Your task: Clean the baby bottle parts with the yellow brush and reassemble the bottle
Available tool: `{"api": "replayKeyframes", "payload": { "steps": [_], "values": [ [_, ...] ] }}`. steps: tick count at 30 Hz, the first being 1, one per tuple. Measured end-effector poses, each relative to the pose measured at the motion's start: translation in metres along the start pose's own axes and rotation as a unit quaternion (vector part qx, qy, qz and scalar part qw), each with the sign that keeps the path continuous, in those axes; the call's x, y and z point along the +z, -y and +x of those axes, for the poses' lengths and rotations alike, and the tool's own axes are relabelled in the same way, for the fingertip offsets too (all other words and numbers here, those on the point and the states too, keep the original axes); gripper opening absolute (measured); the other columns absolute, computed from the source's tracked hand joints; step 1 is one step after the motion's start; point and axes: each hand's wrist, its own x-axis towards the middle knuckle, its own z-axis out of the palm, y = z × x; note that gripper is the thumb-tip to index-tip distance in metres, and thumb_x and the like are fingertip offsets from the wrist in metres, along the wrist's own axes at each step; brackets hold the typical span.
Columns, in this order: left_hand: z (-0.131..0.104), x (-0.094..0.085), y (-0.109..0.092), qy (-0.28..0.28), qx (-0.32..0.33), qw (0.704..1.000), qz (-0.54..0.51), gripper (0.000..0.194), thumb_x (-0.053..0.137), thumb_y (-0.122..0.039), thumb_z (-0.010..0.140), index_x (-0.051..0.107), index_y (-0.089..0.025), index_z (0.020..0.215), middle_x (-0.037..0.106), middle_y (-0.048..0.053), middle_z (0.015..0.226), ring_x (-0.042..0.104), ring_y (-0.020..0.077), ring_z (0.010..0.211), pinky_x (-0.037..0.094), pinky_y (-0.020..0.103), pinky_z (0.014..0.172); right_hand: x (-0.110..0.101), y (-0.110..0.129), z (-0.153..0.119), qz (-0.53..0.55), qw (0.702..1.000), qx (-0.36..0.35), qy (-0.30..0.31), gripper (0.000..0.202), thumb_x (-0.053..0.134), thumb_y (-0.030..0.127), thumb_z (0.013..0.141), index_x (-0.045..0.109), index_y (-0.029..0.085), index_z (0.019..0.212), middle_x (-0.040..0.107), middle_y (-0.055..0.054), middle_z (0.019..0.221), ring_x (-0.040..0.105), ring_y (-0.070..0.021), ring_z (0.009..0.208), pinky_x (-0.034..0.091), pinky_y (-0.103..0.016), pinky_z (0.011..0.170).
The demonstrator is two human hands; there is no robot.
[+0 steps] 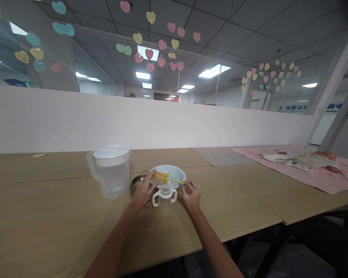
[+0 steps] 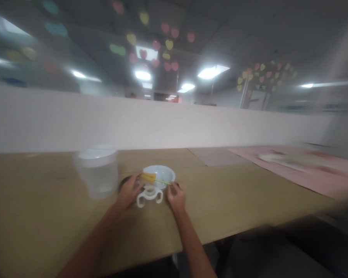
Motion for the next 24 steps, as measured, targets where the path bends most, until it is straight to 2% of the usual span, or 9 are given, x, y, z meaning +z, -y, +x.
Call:
{"api": "replayKeyframes", "payload": {
  "steps": [6, 13, 17, 24],
  "values": [
    [-0.001, 0.006, 0.01, -0.026, 0.039, 0.998, 0.034, 0.045, 0.048, -0.031, 0.087, 0.042, -0.023, 0.131, 0.054, 0.007, 0.128, 0.051, 0.0192, 0.116, 0.04, 0.033, 0.099, -0.002, 0.002, 0.002, 0.003, 0.999, 0.037, 0.034, 0.028, 0.051, 0.039, 0.082, 0.069, 0.018, 0.077, 0.066, -0.006, 0.077, 0.058, -0.0194, 0.076, 0.037, -0.035, 0.083],
    [-0.003, 0.011, 0.012, -0.004, 0.076, 0.996, 0.036, 0.047, 0.046, -0.035, 0.089, 0.041, -0.02, 0.133, 0.053, 0.01, 0.13, 0.05, 0.0201, 0.118, 0.039, 0.033, 0.1, -0.002, 0.0, 0.004, 0.025, 0.994, 0.097, 0.035, 0.031, 0.051, 0.041, 0.079, 0.069, 0.016, 0.077, 0.066, -0.007, 0.075, 0.057, -0.0195, 0.07, 0.039, -0.032, 0.075],
    [-0.004, 0.011, 0.01, -0.019, 0.063, 0.997, 0.04, 0.047, 0.046, -0.037, 0.089, 0.042, -0.022, 0.133, 0.053, 0.009, 0.129, 0.05, 0.0206, 0.117, 0.039, 0.035, 0.101, -0.001, -0.002, 0.003, 0.016, 0.994, 0.098, 0.047, 0.032, 0.051, 0.042, 0.079, 0.07, 0.016, 0.077, 0.066, -0.007, 0.074, 0.056, -0.019, 0.068, 0.038, -0.032, 0.073],
    [-0.003, 0.011, 0.009, -0.028, 0.08, 0.995, 0.043, 0.047, 0.045, -0.034, 0.09, 0.038, -0.024, 0.135, 0.05, 0.007, 0.132, 0.046, 0.0198, 0.121, 0.036, 0.034, 0.103, -0.006, 0.0, 0.003, -0.001, 0.995, 0.079, 0.058, 0.028, 0.051, 0.039, 0.078, 0.069, 0.017, 0.072, 0.065, -0.004, 0.071, 0.055, -0.0183, 0.067, 0.033, -0.036, 0.082]
  ]
}}
